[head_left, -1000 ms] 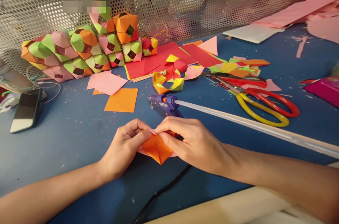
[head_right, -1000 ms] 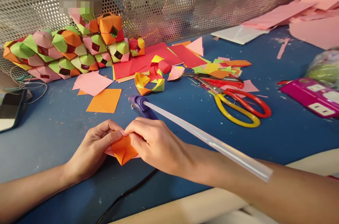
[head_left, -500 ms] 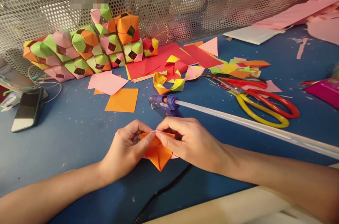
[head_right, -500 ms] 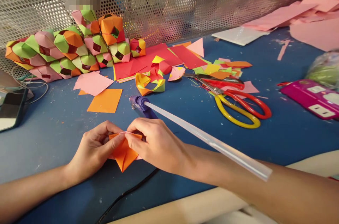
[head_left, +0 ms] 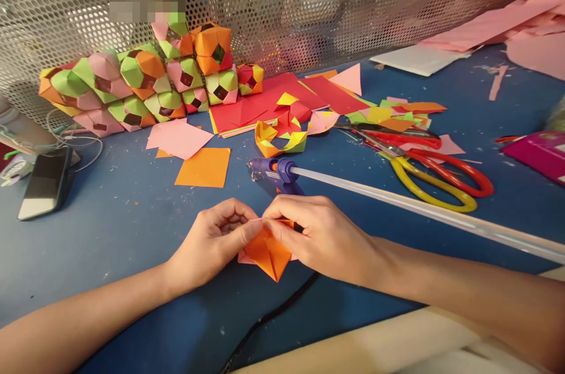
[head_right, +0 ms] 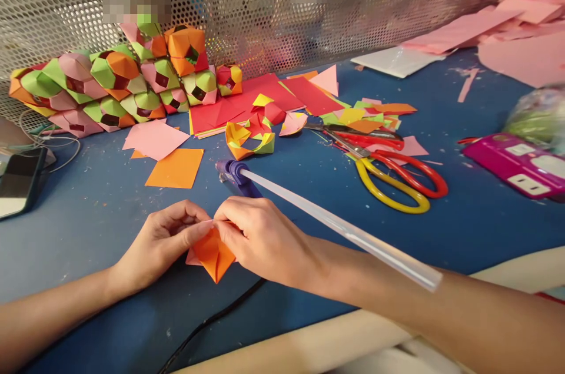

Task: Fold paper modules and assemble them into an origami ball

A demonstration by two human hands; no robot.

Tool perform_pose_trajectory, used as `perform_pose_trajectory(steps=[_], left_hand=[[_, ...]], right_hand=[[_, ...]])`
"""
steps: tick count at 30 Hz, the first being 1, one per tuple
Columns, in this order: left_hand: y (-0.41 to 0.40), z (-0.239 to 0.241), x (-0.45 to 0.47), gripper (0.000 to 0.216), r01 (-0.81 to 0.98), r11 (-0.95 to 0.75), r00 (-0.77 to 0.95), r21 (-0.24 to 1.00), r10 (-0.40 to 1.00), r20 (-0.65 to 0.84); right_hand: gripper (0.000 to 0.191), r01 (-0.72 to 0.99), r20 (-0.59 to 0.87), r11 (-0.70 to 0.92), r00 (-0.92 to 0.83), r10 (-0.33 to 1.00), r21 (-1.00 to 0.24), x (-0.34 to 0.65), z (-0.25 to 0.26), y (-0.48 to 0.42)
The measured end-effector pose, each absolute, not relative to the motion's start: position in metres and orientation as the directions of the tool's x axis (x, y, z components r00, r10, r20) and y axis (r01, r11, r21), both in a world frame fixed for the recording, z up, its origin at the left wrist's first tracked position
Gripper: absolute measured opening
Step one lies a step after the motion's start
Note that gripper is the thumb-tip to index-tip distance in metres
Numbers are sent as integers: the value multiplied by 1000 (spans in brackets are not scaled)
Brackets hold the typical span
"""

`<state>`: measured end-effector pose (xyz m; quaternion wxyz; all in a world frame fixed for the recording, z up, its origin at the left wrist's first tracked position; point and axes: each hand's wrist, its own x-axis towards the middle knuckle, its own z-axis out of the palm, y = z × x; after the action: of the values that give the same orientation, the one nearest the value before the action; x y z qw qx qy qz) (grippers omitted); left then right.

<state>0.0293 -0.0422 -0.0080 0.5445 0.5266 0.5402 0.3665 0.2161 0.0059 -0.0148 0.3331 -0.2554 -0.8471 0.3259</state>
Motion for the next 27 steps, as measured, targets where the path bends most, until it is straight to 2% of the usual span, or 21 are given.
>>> perform_pose_trajectory(steps=[3, 6, 8, 12, 15, 18, 22, 25, 27], left_hand=[[-42, -7, 30, 24, 291, 155, 155, 944, 966, -206], [-42, -9, 28, 24, 337, 78, 84, 938, 990, -112], [-41, -11, 27, 22, 340, 45, 32, 940, 998, -59], [-39, -14, 28, 17, 237, 39, 68, 971, 996, -56], [-36, -14, 27, 18, 207, -9, 17, 978, 1000, 6], [-33, -17, 25, 19, 176, -31, -95, 984, 994, 49], [-30, -20, 25, 22, 43, 1, -169, 999, 986, 7], [-31, -18, 28, 22, 13, 22, -90, 1000, 996, -21], [-34, -16, 30, 22, 12, 43, -3, 999, 999, -42]], right_hand=[[22, 206, 409, 674, -659, 631, -709, 216, -17, 7], [20, 199, 329, 582, -663, 672, -788, 216, -15, 8], [19, 197, 331, 567, -644, 690, -800, 217, -13, 7], [20, 209, 428, 670, -628, 650, -712, 215, -13, 6], [20, 209, 454, 701, -631, 629, -682, 215, -14, 7], [18, 207, 459, 706, -630, 626, -678, 216, -13, 8], [15, 220, 412, 644, -609, 678, -733, 217, -11, 8], [13, 230, 405, 622, -583, 704, -749, 216, -11, 8], [13, 244, 449, 660, -565, 692, -710, 215, -12, 7]])
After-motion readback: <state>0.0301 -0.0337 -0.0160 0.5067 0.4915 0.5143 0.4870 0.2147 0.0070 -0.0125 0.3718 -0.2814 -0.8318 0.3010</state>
